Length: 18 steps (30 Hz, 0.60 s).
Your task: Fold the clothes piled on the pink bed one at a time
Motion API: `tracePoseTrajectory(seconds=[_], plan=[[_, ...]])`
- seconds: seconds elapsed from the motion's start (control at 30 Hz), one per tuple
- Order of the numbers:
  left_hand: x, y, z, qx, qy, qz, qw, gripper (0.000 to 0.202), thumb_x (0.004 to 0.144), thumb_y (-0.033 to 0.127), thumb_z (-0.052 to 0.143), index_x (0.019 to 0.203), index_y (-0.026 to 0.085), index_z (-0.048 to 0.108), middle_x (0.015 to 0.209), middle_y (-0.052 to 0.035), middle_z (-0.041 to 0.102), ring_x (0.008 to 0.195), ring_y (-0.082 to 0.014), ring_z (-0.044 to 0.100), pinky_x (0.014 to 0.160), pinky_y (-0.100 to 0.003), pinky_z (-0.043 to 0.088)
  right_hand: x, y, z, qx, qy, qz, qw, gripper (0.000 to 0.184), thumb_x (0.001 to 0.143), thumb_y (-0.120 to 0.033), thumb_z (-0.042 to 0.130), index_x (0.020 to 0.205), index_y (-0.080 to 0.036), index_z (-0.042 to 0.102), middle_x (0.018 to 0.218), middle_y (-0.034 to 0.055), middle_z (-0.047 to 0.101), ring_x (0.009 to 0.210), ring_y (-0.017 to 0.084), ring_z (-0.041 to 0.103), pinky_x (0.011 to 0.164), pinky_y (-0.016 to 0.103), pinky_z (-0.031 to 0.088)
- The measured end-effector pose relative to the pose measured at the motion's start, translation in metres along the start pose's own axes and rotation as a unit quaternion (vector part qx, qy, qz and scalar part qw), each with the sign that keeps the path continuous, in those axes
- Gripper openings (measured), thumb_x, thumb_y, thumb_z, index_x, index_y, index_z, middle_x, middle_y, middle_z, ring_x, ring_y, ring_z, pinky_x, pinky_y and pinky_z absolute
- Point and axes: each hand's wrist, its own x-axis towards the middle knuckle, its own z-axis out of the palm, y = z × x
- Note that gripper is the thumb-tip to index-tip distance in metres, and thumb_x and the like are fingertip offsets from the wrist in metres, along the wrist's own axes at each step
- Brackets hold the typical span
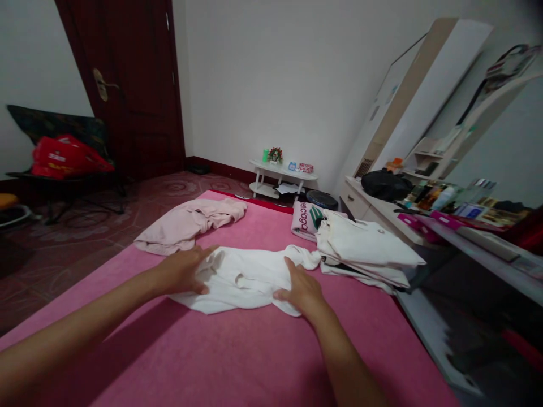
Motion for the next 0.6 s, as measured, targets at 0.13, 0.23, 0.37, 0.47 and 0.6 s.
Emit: tracePoseTrajectory(seconds=[0.13, 0.23, 0.37, 0.47, 0.6], plan=[[-0.007, 0.009, 0.001, 0.01, -0.037, -0.046, 0.998, 0.077, 0.06, 0.038, 0.071, 0.13, 0.016, 0.051, 0.107, -0.0177, 0.067, 0.096, -0.0353, 0.063, 0.078, -0.041, 0.048, 0.002, 0.003, -0.012, 0.0, 0.035, 0.003, 0.999, 0.052, 0.075, -0.034, 0.064, 0.124, -0.02, 0.056, 0.104, 0.0133, 0.068, 0.097, 0.03, 0.063, 0.077, 0.037, 0.043], [-0.02, 0.028, -0.022, -0.014, -0.078, -0.027, 0.996, 0.042, 0.061, 0.036, 0.067, 0.1, 0.019, 0.065, 0.094, -0.0116, 0.069, 0.082, -0.0302, 0.064, 0.068, -0.035, 0.047, -0.002, 0.007, -0.041, 0.12, 0.025, -0.044, 0.991, 0.018, 0.073, -0.021, 0.055, 0.086, -0.018, 0.067, 0.083, 0.0066, 0.069, 0.08, 0.022, 0.062, 0.066, 0.029, 0.04], [-0.051, 0.052, -0.065, -0.189, -0.258, 0.042, 0.946, 0.029, 0.062, 0.033, 0.068, 0.089, 0.023, 0.065, 0.082, -0.0003, 0.068, 0.072, -0.021, 0.061, 0.057, -0.025, 0.042, -0.022, 0.008, -0.082, 0.4, -0.066, -0.082, 0.91, 0.012, 0.068, -0.024, 0.058, 0.075, -0.015, 0.063, 0.066, -0.0003, 0.06, 0.058, 0.013, 0.052, 0.052, 0.022, 0.035], [-0.071, 0.049, -0.086, -0.311, -0.366, 0.059, 0.875, 0.026, 0.061, 0.03, 0.07, 0.086, 0.023, 0.065, 0.074, 0.004, 0.065, 0.065, -0.0165, 0.057, 0.052, -0.021, 0.038, -0.032, 0.007, -0.093, 0.5, -0.13, -0.063, 0.854, 0.016, 0.066, -0.028, 0.065, 0.072, -0.015, 0.059, 0.058, -0.0041, 0.053, 0.049, 0.008, 0.044, 0.046, 0.018, 0.031], [-0.068, 0.014, -0.108, -0.346, -0.287, 0.016, 0.893, 0.013, 0.067, 0.028, 0.064, 0.077, 0.02, 0.064, 0.07, 0.0042, 0.064, 0.062, -0.0147, 0.056, 0.051, -0.02, 0.038, -0.006, -0.011, -0.094, 0.531, -0.14, -0.048, 0.834, 0.016, 0.065, -0.027, 0.066, 0.072, -0.016, 0.057, 0.052, -0.0064, 0.05, 0.039, 0.005, 0.038, 0.037, 0.016, 0.026]])
